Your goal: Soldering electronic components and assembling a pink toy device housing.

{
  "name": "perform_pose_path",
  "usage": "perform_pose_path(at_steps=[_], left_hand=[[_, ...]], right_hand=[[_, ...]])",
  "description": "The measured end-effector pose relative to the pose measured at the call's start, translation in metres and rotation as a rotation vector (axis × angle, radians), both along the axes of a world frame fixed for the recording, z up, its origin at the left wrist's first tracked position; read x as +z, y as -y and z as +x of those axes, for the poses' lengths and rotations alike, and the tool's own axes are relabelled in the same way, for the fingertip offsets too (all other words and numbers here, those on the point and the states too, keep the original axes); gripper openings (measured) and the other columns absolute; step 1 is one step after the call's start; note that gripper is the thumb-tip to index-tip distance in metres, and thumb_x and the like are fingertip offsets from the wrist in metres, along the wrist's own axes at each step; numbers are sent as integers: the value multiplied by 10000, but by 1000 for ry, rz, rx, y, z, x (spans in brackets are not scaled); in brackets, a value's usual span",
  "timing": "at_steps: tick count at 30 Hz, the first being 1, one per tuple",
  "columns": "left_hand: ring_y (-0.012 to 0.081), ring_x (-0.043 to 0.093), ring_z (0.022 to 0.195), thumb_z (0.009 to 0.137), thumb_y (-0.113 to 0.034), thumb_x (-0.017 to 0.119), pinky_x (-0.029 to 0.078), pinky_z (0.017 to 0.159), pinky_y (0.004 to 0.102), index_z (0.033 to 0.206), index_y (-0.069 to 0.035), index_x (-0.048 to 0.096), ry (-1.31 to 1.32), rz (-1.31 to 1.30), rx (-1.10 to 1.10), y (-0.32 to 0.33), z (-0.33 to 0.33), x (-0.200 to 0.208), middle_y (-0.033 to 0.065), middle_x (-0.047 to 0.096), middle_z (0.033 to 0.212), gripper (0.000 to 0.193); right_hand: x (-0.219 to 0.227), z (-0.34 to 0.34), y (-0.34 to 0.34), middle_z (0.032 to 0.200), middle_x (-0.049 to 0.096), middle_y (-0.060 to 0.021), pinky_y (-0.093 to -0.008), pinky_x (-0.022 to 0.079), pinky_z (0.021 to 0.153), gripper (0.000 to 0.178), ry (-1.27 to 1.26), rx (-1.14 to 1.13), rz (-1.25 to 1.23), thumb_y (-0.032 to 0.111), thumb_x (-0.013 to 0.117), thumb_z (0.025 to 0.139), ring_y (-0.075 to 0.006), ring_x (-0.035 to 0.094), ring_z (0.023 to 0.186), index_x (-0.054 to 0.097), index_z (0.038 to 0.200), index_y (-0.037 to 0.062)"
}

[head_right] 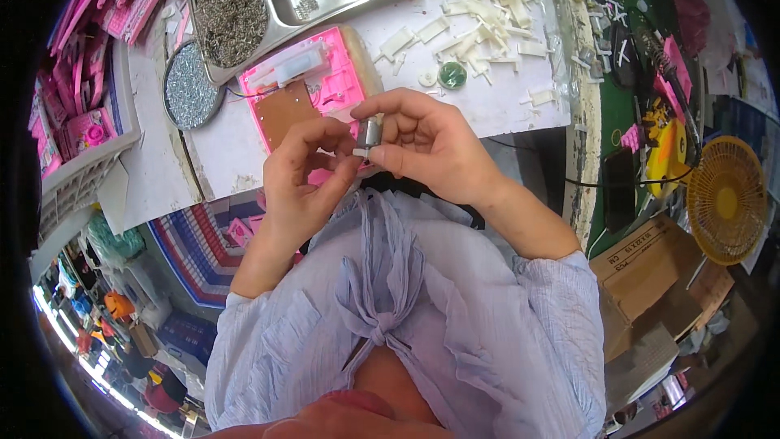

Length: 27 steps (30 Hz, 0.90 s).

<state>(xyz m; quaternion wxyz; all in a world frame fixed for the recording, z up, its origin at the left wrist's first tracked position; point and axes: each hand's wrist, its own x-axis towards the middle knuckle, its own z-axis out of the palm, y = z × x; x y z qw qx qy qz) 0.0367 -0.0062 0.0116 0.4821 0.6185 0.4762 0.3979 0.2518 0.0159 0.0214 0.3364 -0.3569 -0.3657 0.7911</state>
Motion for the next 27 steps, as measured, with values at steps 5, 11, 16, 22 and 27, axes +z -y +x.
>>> perform_pose_path(at_steps=[5, 11, 16, 22, 27], left_hand=[[167, 724, 843, 846, 41, 763, 588, 712, 282, 1181, -16, 628, -11, 3, -12, -2, -4, 1, 83, 718, 958, 365], [174, 725, 862, 854, 43, 759, 597, 731, 288, 1181, -2, 619, 46, -9, -16, -1, -6, -2, 101, 711, 969, 358], [193, 717, 839, 836, 52, 774, 598, 735, 315, 1134, -6, 628, 94, 34, 34, 2, -7, -10, 108, 710, 945, 336], [254, 712, 884, 828, 103, 751, 573, 774, 327, 1042, -3, 634, -145, 458, -4, -5, -15, -14, 141, 706, 941, 266], [294, 686, 816, 775, 74, 792, 558, 726, 375, 1000, -9, 641, -68, 410, -13, -9, -21, -13, 140, 696, 954, 283]], right_hand=[[-3, -4, -5, 858, 592, 13, -225, 519, 763, 447, 8, 67, 0, -36, 687, 939, -54, 575, 777, 570, 1370, -17], [-6, -6, -5, 842, 575, 23, -224, 507, 732, 441, 107, 39, 92, -12, 714, 929, -46, 557, 755, 593, 1353, 0], [-12, -7, -2, 922, 684, -58, -282, 539, 694, 481, 519, 40, 801, 50, 793, 869, -131, 643, 756, 628, 1322, 35], [-1, -9, -23, 994, 735, -107, -358, 577, 697, 428, 558, 65, 972, 53, 829, 789, -265, 711, 826, 680, 1190, 51], [-8, -13, -19, 988, 738, -112, -356, 587, 706, 389, 539, -14, 1213, 35, 855, 735, -282, 719, 828, 700, 1092, 45]])
